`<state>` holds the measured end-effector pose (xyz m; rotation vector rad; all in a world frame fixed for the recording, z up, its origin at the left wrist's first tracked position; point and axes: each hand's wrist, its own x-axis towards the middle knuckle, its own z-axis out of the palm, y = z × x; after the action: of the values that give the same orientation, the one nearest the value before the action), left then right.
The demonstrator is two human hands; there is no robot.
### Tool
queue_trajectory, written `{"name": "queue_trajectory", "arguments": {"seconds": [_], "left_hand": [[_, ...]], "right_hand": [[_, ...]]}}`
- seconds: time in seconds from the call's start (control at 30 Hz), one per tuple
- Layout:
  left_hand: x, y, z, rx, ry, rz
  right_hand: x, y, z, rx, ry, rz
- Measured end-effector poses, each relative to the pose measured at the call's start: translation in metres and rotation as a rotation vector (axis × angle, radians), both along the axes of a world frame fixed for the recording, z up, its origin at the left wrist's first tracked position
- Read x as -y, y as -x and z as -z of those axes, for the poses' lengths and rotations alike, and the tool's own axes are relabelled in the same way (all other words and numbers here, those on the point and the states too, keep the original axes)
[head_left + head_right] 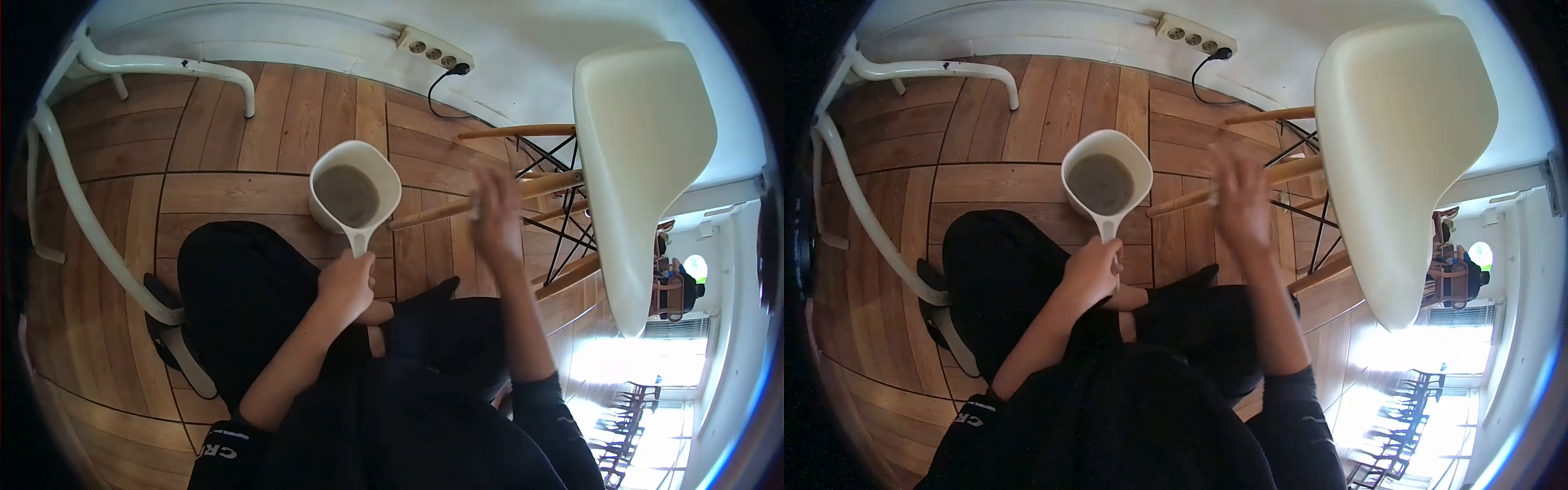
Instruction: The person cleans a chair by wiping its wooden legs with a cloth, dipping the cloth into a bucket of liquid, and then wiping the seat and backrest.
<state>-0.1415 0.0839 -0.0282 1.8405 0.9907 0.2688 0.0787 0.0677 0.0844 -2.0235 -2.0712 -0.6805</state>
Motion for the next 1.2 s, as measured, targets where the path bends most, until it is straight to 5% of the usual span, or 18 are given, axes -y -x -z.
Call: {"name": "queue_trajectory", "arguments": {"seconds": [0.1,0.27,0.33,0.4,0.5,0.67,0.8,0.87,1.0,1.07,1.2], "left_hand": [[-0.002,-0.003,-0.001,-0.102,-0.099,0.005],[0.005,-0.004,-0.011,-0.206,-0.337,-0.051],[0.006,-0.006,-0.010,-0.143,-0.381,-0.118],[0.006,-0.007,-0.012,-0.138,-0.379,-0.127],[0.001,-0.003,-0.011,-0.104,-0.464,-0.190],[0.003,0.003,-0.011,-0.048,-0.535,-0.245],[0.006,-0.010,-0.013,0.043,-0.588,-0.201],[0.005,-0.011,-0.012,0.072,-0.596,-0.186],[0.004,-0.005,-0.010,0.075,-0.534,-0.192],[0.004,-0.004,-0.011,0.086,-0.518,-0.194],[0.004,-0.004,-0.012,0.104,-0.490,-0.201]], "right_hand": [[0.015,-0.059,-0.030,0.459,-0.084,0.141],[0.026,-0.084,-0.018,0.278,-0.068,0.330],[0.024,-0.069,0.011,0.271,-0.025,0.272],[0.025,-0.053,0.053,0.503,0.271,0.298],[0.027,-0.029,0.082,0.418,0.328,0.126],[0.023,-0.055,0.020,0.420,0.036,0.252],[0.020,-0.052,-0.026,0.443,0.036,0.324],[0.018,-0.055,-0.025,0.598,0.114,0.274],[0.007,-0.053,0.000,0.441,0.333,0.082],[0.001,-0.053,0.031,0.426,0.267,-0.194],[-0.020,-0.031,0.064,0.414,0.500,-0.126]]}}
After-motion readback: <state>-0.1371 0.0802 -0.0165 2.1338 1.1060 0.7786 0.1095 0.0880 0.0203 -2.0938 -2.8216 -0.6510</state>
